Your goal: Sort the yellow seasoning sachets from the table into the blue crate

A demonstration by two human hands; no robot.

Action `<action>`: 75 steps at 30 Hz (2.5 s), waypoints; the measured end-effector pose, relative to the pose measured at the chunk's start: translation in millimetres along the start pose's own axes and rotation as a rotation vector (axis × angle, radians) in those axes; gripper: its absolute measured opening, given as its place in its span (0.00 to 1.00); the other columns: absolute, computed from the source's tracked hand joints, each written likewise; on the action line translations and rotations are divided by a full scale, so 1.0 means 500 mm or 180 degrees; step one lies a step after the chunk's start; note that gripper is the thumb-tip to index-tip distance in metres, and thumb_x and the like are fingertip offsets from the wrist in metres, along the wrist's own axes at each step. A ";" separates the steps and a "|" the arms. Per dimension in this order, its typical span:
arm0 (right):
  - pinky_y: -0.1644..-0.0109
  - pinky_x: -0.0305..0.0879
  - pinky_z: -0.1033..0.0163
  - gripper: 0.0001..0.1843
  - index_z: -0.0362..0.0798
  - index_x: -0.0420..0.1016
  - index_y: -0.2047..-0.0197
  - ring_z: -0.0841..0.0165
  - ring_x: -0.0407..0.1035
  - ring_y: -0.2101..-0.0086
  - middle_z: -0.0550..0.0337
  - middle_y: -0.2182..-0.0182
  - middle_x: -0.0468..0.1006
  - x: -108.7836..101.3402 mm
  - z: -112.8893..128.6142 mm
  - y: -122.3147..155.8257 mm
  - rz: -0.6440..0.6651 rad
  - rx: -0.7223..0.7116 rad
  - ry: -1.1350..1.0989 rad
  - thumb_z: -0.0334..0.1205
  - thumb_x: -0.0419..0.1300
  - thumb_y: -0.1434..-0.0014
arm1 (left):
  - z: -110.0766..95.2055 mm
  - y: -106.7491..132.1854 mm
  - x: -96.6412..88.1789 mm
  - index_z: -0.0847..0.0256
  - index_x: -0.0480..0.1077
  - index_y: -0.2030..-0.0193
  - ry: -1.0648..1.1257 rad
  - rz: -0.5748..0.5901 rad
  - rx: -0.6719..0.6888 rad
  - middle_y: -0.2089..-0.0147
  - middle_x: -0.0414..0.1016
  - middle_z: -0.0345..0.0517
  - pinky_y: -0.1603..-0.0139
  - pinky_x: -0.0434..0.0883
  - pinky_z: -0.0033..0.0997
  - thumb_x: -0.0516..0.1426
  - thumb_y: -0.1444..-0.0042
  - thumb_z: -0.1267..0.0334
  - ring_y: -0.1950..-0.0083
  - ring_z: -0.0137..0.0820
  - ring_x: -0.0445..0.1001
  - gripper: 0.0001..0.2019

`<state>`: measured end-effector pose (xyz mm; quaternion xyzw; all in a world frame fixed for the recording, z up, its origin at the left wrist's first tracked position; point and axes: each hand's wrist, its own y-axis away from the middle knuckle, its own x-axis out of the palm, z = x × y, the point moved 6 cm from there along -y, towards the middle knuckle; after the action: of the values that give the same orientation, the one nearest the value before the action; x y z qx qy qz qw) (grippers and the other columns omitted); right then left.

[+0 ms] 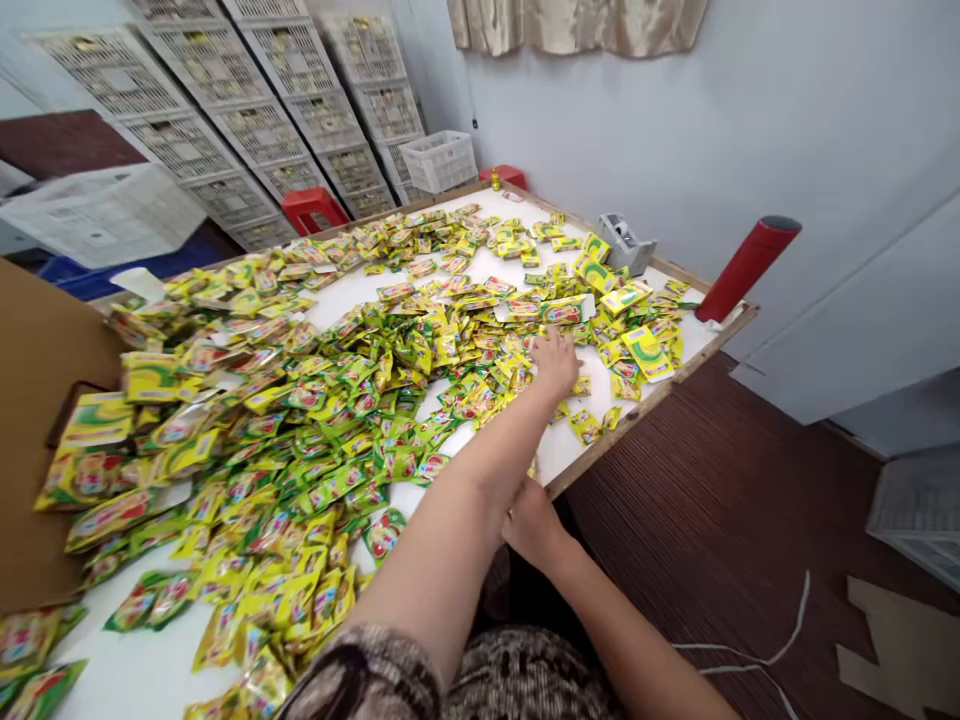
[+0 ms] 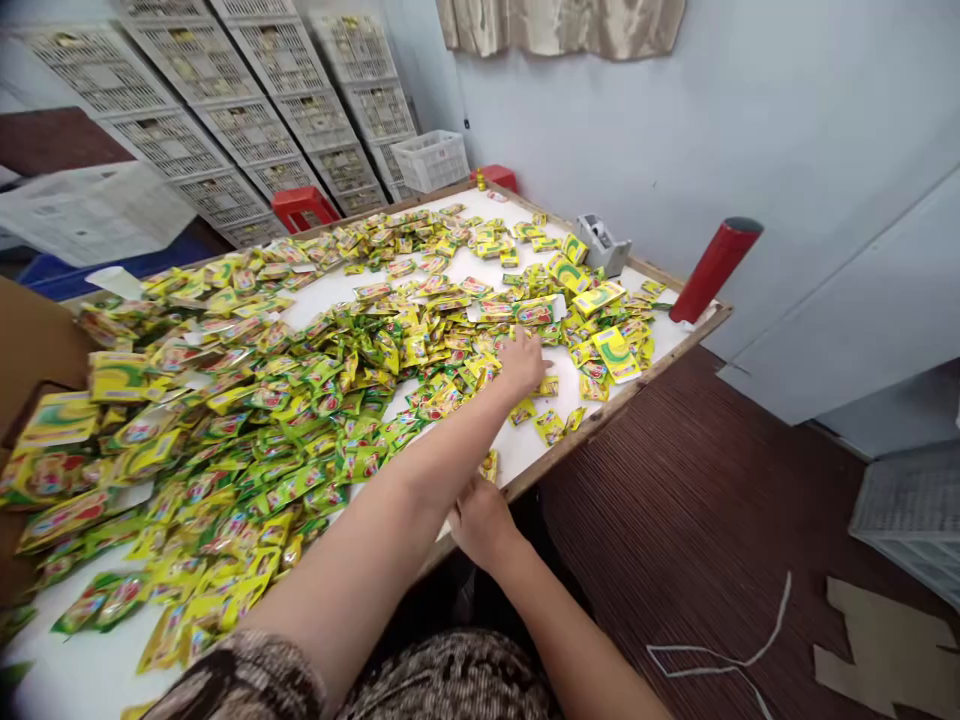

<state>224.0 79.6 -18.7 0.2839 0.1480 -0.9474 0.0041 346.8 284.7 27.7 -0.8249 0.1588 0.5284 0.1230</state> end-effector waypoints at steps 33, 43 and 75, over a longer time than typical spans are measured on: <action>0.58 0.63 0.62 0.10 0.48 0.77 0.57 0.63 0.70 0.62 0.55 0.61 0.74 0.025 0.280 -0.096 0.1407 -0.1193 0.1250 0.26 0.60 0.40 | 0.420 0.671 -0.134 0.59 0.69 0.52 0.4196 -0.0756 -0.0586 0.63 0.77 0.40 0.55 0.70 0.32 0.70 0.52 0.53 0.61 0.31 0.75 0.24; 0.61 0.62 0.61 0.14 0.47 0.77 0.59 0.60 0.70 0.62 0.53 0.64 0.77 0.026 0.299 -0.099 0.1686 -0.1122 0.1423 0.22 0.62 0.46 | 0.406 0.692 -0.143 0.61 0.71 0.57 0.4486 -0.0860 -0.0521 0.60 0.78 0.42 0.52 0.69 0.31 0.67 0.49 0.53 0.58 0.31 0.74 0.18; 0.50 0.57 0.49 0.06 0.51 0.82 0.66 0.55 0.63 0.54 0.53 0.57 0.77 0.011 0.299 -0.074 0.0816 -0.1647 0.1338 0.37 0.65 0.37 | 0.407 0.688 -0.128 0.62 0.74 0.52 0.4713 -0.0606 -0.0464 0.54 0.78 0.45 0.45 0.68 0.34 0.69 0.51 0.55 0.51 0.34 0.74 0.22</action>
<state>135.8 73.1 107.5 0.4785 0.3438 -0.7912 0.1641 17.3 52.5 -9.6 -0.9810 0.0926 -0.1685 -0.0257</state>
